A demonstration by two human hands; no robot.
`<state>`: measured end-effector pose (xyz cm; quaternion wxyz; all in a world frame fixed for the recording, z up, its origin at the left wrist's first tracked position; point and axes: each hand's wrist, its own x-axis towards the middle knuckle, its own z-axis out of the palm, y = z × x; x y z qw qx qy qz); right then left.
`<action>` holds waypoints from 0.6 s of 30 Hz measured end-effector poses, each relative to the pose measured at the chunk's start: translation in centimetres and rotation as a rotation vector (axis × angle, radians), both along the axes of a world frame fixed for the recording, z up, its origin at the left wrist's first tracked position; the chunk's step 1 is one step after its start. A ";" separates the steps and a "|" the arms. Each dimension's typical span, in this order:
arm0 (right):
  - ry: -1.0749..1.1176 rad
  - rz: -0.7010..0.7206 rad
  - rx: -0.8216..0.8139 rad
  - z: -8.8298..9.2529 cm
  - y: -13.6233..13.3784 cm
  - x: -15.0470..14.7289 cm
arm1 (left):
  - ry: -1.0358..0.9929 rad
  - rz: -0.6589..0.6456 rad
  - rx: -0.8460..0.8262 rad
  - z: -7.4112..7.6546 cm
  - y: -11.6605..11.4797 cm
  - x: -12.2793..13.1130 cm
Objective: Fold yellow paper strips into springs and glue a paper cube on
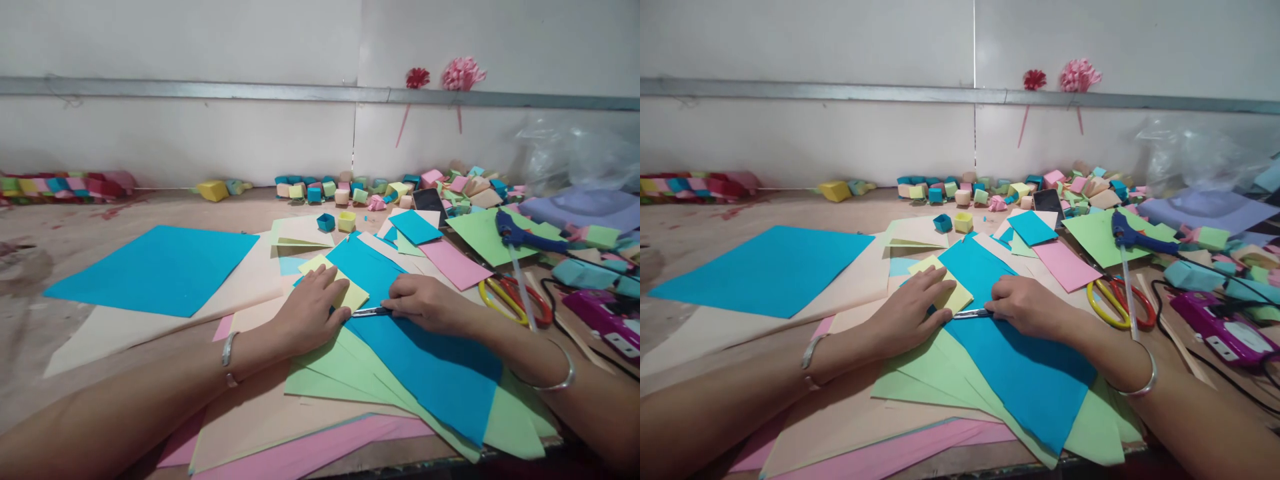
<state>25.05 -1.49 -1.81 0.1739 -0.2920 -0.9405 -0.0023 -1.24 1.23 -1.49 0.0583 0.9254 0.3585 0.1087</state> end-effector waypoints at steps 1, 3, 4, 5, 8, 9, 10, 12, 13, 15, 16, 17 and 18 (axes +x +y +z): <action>-0.022 0.003 0.023 0.1 -0.2 -0.3 | -0.003 0.000 0.005 0.0 0.0 0.0; -0.055 0.004 0.063 0.2 -0.5 -0.7 | -0.002 -0.002 0.015 -0.1 0.1 0.0; -0.060 0.002 0.075 0.2 -0.6 -0.9 | -0.001 -0.004 0.018 -0.1 0.1 0.0; -0.065 0.001 0.083 0.2 -0.7 -1.0 | 0.000 -0.004 0.020 -0.1 0.1 0.0; -0.079 -0.006 0.096 0.1 -0.7 -0.9 | -0.004 -0.006 0.016 -0.1 0.1 0.0; -0.081 -0.009 0.096 0.0 -0.6 -0.9 | -0.006 -0.006 0.013 -0.1 0.1 0.0; -0.085 -0.014 0.092 0.0 -0.6 -0.7 | -0.007 -0.004 0.010 0.0 0.1 0.0; -0.095 -0.020 0.079 0.0 -0.4 -0.5 | -0.005 0.004 0.005 0.0 0.0 0.0; -0.100 -0.018 0.071 0.0 -0.4 -0.4 | -0.005 0.009 0.002 0.0 0.0 0.0; -0.103 0.011 0.045 0.2 -0.4 -0.2 | -0.007 0.020 -0.004 -0.1 0.0 0.0; -0.100 0.038 0.023 0.3 -0.4 -0.1 | -0.007 0.022 -0.008 -0.1 0.0 0.0; -0.094 0.064 -0.004 0.5 -0.4 0.0 | -0.007 0.024 -0.011 -0.2 0.0 0.0; -0.086 0.086 -0.036 0.7 -0.5 0.1 | -0.007 0.025 -0.013 -0.2 0.0 -0.1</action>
